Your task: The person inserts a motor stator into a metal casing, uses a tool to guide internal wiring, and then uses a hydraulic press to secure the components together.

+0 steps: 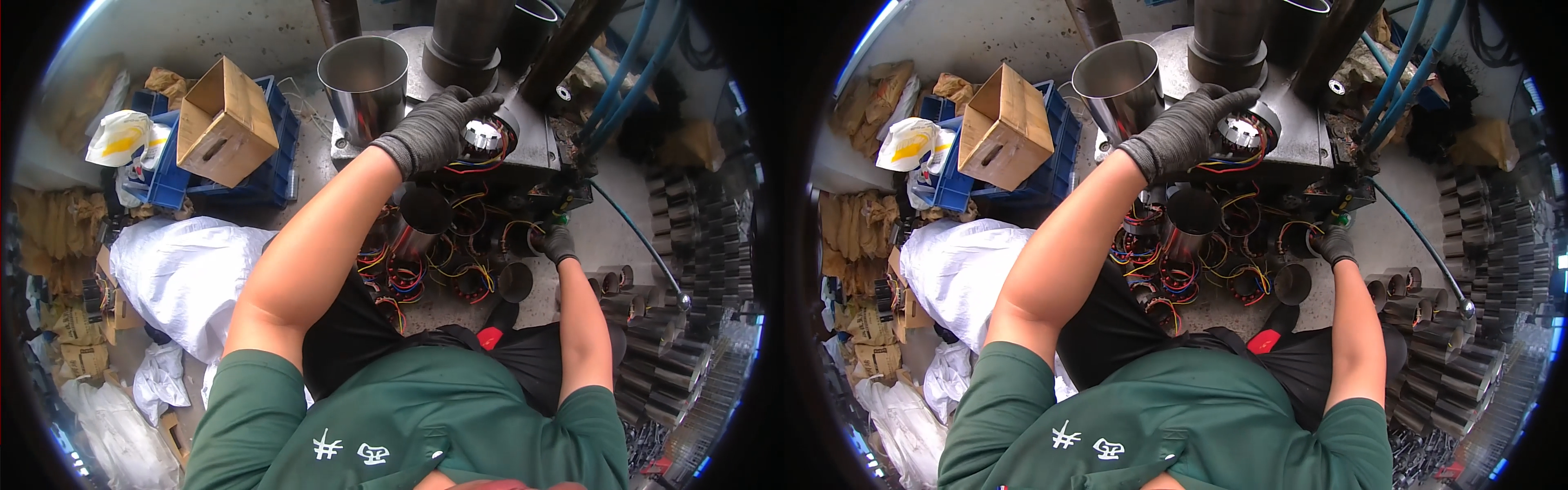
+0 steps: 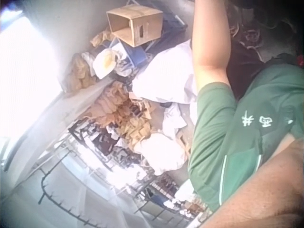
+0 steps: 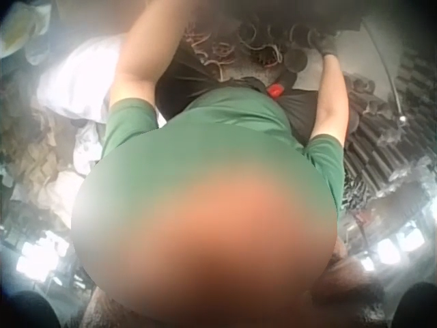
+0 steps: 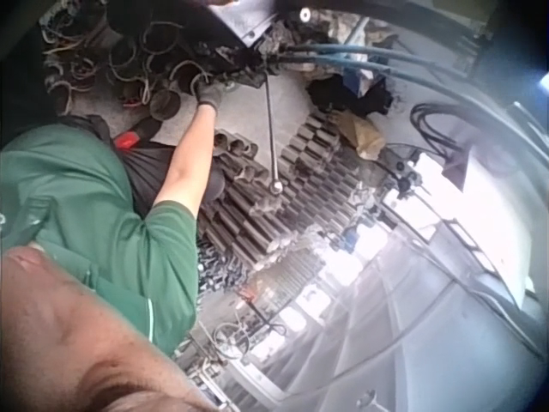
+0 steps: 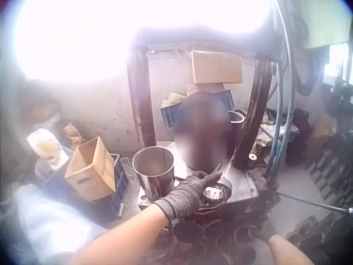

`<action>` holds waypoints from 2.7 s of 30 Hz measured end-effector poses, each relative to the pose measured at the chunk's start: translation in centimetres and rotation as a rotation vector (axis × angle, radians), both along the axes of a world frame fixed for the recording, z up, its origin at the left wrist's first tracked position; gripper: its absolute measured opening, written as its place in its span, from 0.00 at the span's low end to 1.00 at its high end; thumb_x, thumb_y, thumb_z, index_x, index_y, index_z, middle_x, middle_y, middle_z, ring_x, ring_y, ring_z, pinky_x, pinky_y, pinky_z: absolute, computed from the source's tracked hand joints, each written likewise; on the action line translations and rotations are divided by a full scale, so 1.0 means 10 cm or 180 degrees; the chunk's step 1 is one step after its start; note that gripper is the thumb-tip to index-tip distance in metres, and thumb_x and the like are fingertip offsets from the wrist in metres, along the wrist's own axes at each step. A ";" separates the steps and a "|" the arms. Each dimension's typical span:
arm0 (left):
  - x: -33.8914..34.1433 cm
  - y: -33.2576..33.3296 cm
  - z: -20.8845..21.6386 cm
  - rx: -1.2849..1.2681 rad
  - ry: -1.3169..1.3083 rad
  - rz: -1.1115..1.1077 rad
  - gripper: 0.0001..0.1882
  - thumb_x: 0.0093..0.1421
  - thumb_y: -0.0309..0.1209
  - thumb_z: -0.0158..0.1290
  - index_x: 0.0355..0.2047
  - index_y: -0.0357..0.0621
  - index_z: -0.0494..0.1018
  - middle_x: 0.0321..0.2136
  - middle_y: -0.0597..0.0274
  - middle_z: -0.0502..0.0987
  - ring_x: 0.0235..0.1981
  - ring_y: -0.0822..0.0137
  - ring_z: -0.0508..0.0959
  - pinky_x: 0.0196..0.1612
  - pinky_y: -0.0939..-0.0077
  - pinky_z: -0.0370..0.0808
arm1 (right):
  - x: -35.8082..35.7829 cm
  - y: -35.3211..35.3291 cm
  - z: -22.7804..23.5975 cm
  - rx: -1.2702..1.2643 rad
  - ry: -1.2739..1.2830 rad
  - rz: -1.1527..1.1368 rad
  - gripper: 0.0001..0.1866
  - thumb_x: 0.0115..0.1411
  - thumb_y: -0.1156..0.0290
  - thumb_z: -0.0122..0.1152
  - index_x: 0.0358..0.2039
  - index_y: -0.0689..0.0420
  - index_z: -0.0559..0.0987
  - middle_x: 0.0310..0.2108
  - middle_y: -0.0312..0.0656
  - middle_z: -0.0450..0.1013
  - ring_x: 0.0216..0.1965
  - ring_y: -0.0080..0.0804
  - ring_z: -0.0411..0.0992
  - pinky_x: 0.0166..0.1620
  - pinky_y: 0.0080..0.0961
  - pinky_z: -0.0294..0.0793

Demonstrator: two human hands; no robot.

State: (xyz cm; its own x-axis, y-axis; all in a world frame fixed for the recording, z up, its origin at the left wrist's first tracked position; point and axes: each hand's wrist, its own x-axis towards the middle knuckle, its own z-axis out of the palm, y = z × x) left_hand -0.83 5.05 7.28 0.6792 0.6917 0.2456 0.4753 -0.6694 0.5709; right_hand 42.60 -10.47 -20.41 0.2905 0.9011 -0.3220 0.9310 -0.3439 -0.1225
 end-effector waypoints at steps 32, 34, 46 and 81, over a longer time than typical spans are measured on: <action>0.08 -0.23 -0.56 -0.0898 -0.1138 0.0896 0.45 0.49 0.34 0.73 0.67 0.51 0.65 0.58 0.48 0.75 0.57 0.50 0.79 0.61 0.59 0.78 | -2.13 0.08 2.75 0.2769 0.2163 0.2379 0.28 0.49 0.79 0.72 0.53 0.58 0.77 0.54 0.49 0.79 0.52 0.48 0.79 0.54 0.40 0.80; 0.07 -0.22 -0.59 -0.0870 -0.1156 0.0903 0.45 0.50 0.33 0.73 0.67 0.51 0.65 0.58 0.49 0.75 0.57 0.50 0.80 0.60 0.60 0.78 | -2.15 0.09 2.76 0.2735 0.1966 0.2526 0.28 0.48 0.79 0.71 0.53 0.57 0.77 0.55 0.51 0.78 0.51 0.49 0.78 0.54 0.41 0.80; 0.09 -0.17 -0.63 -0.0873 -0.1178 0.0846 0.44 0.53 0.24 0.70 0.68 0.42 0.60 0.53 0.48 0.79 0.53 0.59 0.81 0.56 0.63 0.81 | -2.26 0.12 2.65 0.2522 0.1984 0.2519 0.25 0.43 0.83 0.63 0.46 0.58 0.78 0.57 0.51 0.76 0.49 0.54 0.75 0.52 0.43 0.78; 0.14 -0.15 -0.49 -0.0951 -0.0762 0.1339 0.47 0.47 0.52 0.74 0.59 0.37 0.66 0.49 0.43 0.81 0.51 0.49 0.83 0.55 0.58 0.80 | -2.64 0.83 2.73 0.3061 0.5052 0.1384 0.23 0.68 0.51 0.62 0.47 0.61 0.77 0.37 0.48 0.79 0.43 0.42 0.78 0.54 0.43 0.77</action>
State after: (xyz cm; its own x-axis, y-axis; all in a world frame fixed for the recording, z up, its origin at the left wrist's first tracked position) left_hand 0.54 3.50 2.36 0.2795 0.9537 0.1109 0.5001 -0.2432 0.8311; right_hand 16.16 -2.16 6.93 0.0094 0.8308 0.5564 -0.2244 0.5440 -0.8085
